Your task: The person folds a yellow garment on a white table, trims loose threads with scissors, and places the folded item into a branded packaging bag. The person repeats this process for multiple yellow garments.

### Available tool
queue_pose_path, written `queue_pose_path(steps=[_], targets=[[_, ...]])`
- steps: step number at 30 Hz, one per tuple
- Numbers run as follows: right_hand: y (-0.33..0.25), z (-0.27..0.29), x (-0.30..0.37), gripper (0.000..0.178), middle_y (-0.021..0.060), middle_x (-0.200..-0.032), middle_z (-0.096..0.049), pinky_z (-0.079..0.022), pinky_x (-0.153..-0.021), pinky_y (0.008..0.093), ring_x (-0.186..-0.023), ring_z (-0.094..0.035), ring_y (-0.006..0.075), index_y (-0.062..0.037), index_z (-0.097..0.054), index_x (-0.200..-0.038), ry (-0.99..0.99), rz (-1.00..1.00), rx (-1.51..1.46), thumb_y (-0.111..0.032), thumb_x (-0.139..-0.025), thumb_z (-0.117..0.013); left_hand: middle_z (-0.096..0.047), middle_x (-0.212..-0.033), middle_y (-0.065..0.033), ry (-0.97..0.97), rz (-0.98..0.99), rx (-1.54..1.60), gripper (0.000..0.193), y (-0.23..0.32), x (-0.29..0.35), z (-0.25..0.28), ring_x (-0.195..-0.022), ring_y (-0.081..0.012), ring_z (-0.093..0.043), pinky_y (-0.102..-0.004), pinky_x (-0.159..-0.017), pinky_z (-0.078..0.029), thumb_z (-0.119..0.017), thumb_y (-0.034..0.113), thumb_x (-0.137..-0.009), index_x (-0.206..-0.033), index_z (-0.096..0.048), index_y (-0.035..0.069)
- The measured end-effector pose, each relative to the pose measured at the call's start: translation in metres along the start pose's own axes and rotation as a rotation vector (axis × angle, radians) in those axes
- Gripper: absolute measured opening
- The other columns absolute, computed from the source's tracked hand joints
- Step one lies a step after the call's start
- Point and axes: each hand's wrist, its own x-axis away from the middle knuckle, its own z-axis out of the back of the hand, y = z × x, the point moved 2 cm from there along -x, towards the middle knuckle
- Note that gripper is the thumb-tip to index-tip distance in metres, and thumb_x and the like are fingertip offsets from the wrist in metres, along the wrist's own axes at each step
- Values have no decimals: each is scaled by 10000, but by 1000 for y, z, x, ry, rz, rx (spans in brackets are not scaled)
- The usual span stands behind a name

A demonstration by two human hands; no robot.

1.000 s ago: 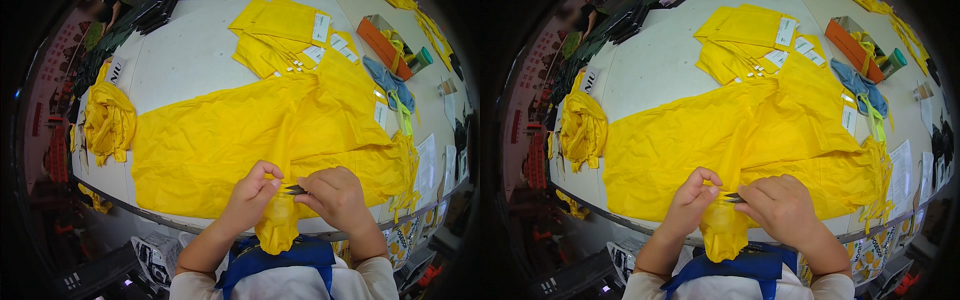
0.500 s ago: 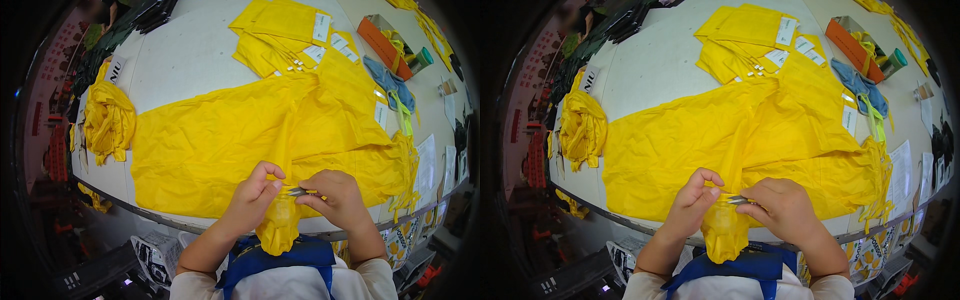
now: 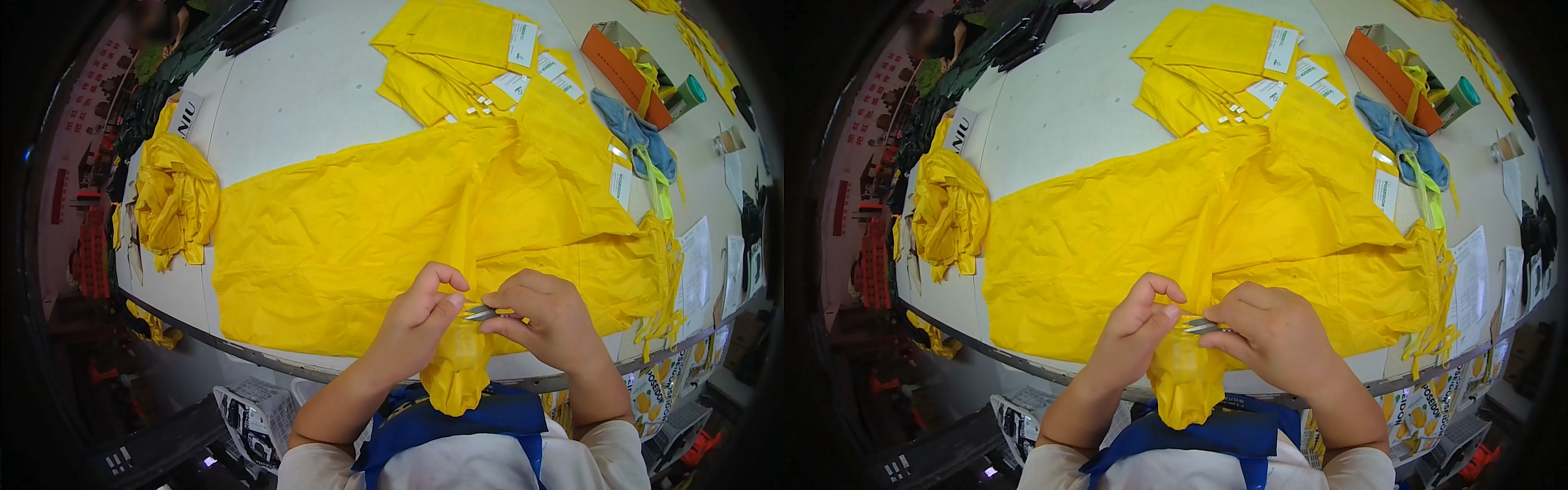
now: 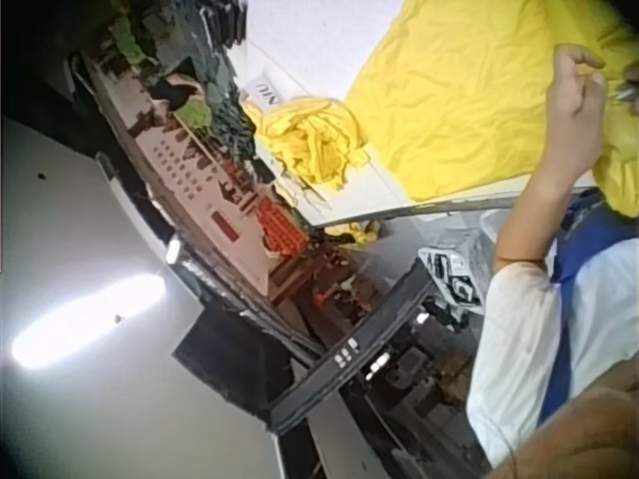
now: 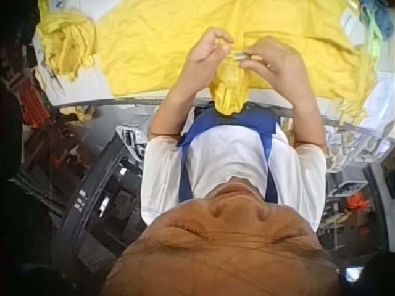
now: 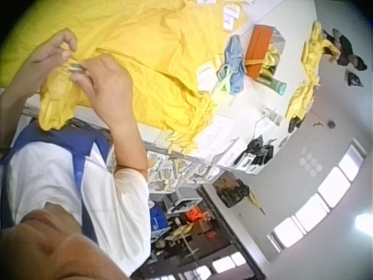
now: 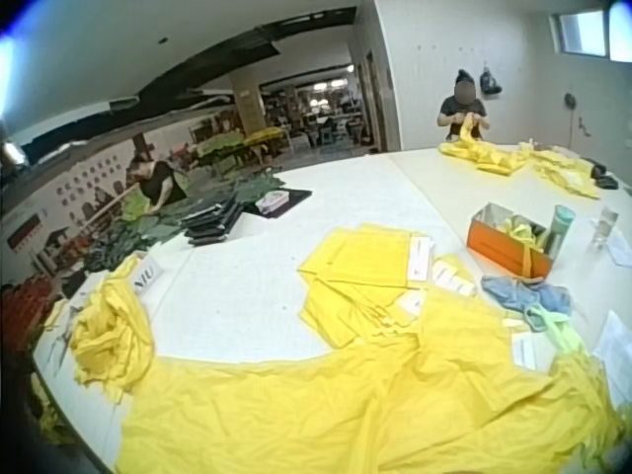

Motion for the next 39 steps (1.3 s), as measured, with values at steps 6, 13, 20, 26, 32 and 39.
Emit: queue_pose_path(steps=[6,13,20,26,32,39], targets=[[3,0,1,232,52,-744,-591,-468,-555,322,-656,-602,235,-76,-653,-830,-28,-39,-18,-257,-711,-737,-508,-844,16,-6,17,98,115,-5,0,-1,-766,-14,-441,-169,-693,-357,-457,107,-943,-1049,-439,65],[-2,0,-2,224,54,-739,-591,-468,-557,324,-650,-597,243,-78,-655,-817,-17,-5,28,-260,-712,-732,-513,-870,6,-15,9,72,122,-2,-2,-1,-796,-30,-457,-182,-718,-371,-460,113,-942,-1052,-439,66],[29,-13,6,126,26,-774,-609,-426,-566,237,-651,-561,107,-53,-651,-827,106,-293,-701,-111,-747,-730,-521,-937,-19,-37,12,177,130,-6,-2,-1,-838,-45,-472,-197,-757,-389,-442,120,-944,-1065,-437,71],[19,-20,-9,182,-10,-764,-576,-383,-575,203,-665,-485,48,-29,-624,-906,-77,-283,-636,-92,-766,-722,-523,-888,-7,-4,-48,51,167,1,0,-2,-802,-48,-478,-195,-747,-392,-404,171,-955,-1085,-433,70],[37,-29,-3,102,-47,-717,-520,-360,-557,204,-622,-435,48,-44,-580,-868,62,-417,-941,-68,-811,-661,-578,-849,-18,-25,-14,6,189,-1,4,2,-771,-43,-506,-193,-717,-408,-431,161,-941,-1106,-416,71],[57,-3,8,128,8,-779,-496,-369,-572,214,-596,-414,80,-14,-534,-905,381,-373,-500,-73,-822,-611,-643,-925,-81,-107,26,106,271,-2,5,2,-814,-55,-553,-203,-733,-431,-456,6,-886,-1128,-353,72]])
